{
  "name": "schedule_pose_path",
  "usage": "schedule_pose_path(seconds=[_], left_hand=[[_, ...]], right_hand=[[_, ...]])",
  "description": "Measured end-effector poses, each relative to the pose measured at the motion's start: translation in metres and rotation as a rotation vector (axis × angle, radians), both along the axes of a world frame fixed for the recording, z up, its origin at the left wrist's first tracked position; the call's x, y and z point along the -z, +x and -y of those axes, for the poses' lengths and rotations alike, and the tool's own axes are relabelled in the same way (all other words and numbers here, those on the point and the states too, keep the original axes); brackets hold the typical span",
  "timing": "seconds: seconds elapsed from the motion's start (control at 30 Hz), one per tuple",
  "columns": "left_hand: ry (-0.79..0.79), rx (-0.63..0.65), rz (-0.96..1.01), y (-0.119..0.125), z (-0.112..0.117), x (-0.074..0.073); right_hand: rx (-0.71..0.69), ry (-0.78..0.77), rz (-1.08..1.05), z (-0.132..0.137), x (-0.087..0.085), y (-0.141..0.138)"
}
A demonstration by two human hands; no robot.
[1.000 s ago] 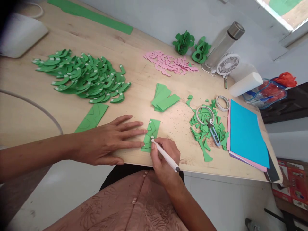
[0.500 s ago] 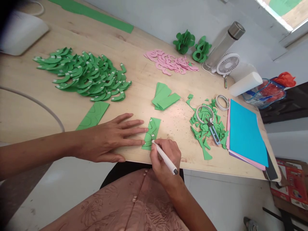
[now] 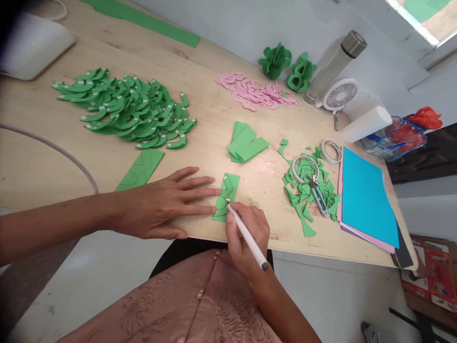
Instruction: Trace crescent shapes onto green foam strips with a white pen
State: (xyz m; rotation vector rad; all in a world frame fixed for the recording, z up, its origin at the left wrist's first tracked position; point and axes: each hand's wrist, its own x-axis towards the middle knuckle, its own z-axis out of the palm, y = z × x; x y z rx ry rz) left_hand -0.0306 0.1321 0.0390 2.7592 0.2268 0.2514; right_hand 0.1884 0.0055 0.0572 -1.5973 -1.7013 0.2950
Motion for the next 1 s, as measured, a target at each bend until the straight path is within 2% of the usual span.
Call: schedule_pose_path(seconds=[0.23,0.53,0.63,0.83,1.0], left_hand=[[0.038,0.020,0.006,0.000,-0.002,0.001],[0.017,0.036,-0.017,0.000,-0.003,0.003],[0.011,0.038,-0.026,0.000,-0.004,0.004],[0.006,0.036,-0.023,0.000,-0.004,0.003],[0.009,0.033,-0.016,0.000,-0.003,0.002]], right_hand=[[-0.078,0.066,0.176,-0.001,0.006,0.001],[-0.073,0.099,0.193,-0.002,0.009,0.001],[-0.057,0.028,0.091,-0.002,0.007,0.002],[0.025,-0.149,-0.284,-0.001,0.007,0.001],[0.081,-0.232,-0.366,-0.002,0.014,-0.004]])
